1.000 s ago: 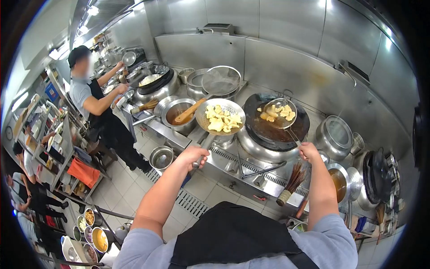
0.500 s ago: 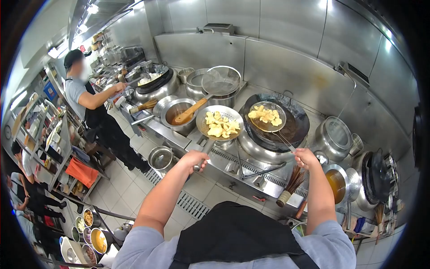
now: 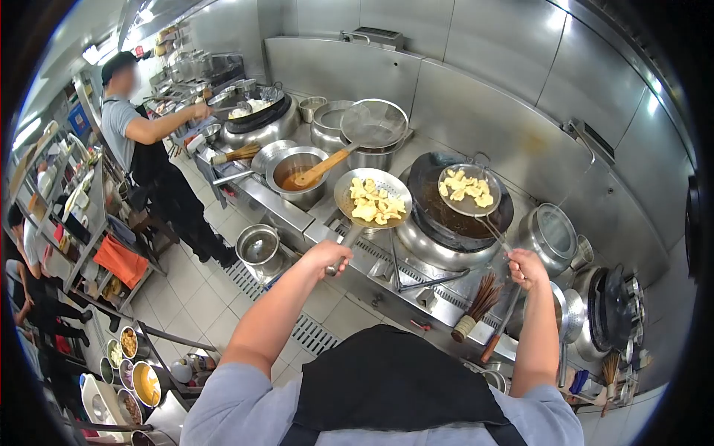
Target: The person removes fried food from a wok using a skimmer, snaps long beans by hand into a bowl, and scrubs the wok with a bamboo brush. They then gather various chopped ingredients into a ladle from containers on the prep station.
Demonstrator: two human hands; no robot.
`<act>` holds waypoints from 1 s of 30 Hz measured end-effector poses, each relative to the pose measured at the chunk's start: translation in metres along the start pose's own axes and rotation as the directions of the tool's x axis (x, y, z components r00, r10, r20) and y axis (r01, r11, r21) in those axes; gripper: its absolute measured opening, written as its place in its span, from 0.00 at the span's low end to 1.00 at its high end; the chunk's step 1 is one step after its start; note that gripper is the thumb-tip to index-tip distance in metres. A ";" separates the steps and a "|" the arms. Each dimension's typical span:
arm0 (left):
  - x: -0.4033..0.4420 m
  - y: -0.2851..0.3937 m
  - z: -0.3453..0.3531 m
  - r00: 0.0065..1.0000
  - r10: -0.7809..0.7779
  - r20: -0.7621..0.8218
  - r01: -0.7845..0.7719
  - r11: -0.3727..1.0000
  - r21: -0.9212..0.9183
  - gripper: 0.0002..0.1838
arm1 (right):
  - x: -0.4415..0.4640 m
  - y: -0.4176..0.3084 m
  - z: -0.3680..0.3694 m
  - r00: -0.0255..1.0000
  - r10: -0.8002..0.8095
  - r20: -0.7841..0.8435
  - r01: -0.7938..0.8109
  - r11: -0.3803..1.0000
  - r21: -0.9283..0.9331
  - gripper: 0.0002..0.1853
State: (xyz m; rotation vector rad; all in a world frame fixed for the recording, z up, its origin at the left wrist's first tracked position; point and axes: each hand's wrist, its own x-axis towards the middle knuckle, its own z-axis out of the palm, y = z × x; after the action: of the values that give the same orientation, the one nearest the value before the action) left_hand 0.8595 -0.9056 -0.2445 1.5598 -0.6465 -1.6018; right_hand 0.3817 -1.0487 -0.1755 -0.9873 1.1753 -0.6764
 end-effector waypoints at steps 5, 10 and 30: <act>0.009 0.006 0.002 0.999 0.044 0.000 -0.044 0.998 0.045 0.05 | -0.015 -0.034 0.029 0.991 -0.132 -0.038 0.120 0.966 -0.230 0.04; 0.024 0.017 0.002 0.996 0.079 -0.034 -0.076 0.994 0.083 0.05 | -0.027 -0.053 0.091 0.986 -0.156 0.061 0.168 0.915 -0.368 0.04; 0.055 -0.041 -0.033 0.996 -0.013 0.083 0.025 0.989 -0.144 0.05 | -0.019 -0.035 0.024 0.723 -0.648 -0.241 -0.134 0.211 -0.968 0.17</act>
State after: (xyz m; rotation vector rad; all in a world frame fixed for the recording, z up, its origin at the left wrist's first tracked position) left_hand 0.8885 -0.9219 -0.3128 1.4047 -0.5469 -1.6951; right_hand 0.4017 -1.0414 -0.1339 -2.2473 2.1770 -0.5151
